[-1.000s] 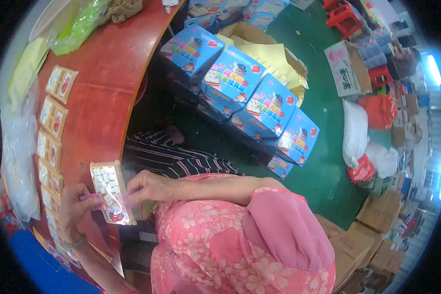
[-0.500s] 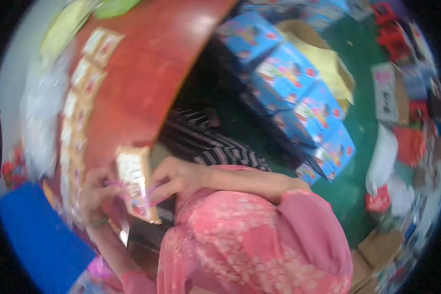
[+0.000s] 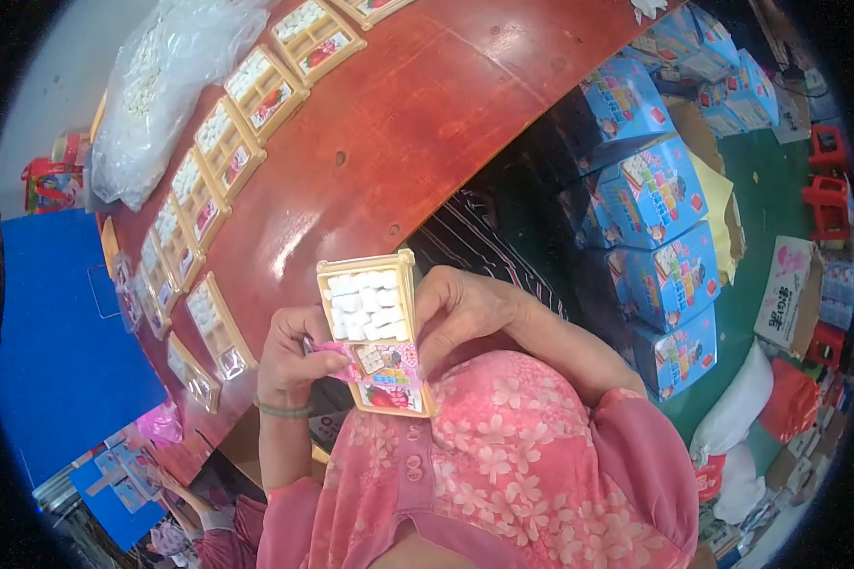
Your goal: Manually applying paper labels or wrappers to plastic trays containing marshmallows.
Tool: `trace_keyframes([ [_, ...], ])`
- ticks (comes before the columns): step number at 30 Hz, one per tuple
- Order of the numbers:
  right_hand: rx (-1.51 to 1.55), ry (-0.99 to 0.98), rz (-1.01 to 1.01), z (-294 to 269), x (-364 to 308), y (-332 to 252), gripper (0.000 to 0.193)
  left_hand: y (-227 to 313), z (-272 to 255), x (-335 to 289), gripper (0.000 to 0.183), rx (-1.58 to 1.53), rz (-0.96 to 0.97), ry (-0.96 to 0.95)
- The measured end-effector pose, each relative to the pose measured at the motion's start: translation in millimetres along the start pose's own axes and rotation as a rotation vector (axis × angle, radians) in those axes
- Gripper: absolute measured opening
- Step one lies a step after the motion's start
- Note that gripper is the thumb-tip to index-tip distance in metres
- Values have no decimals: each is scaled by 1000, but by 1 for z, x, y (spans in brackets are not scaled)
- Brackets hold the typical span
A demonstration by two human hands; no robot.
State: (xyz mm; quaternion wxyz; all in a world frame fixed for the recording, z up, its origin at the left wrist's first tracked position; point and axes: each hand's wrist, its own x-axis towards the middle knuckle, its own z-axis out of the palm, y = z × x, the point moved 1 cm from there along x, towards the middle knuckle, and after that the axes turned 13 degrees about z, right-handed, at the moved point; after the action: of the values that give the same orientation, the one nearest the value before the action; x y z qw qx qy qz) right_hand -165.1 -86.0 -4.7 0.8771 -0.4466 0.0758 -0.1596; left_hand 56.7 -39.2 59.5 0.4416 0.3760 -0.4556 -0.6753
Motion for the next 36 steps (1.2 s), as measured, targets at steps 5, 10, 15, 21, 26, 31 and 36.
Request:
trace_keyframes([
  [5,36,42,137,5,-2,-3,27,-8,-1,-17,31,-17,15,80],
  [10,357,117,152,22,-5,-5,76,-11,9,-26,28,51,65,81],
  [15,306,272,239,28,-13,-2,97,-16,11,-31,27,22,53,70],
  [21,-588,652,126,22,-39,-17,43,-27,7,-39,26,78,75,114],
  [26,-442,635,246,40,-34,-26,19,-24,21,-31,25,175,141,137],
  [31,-495,618,378,36,-38,-7,25,-35,23,-22,25,516,177,117],
  [36,-348,552,205,47,-34,-8,25,-34,13,-52,16,358,-18,242],
])
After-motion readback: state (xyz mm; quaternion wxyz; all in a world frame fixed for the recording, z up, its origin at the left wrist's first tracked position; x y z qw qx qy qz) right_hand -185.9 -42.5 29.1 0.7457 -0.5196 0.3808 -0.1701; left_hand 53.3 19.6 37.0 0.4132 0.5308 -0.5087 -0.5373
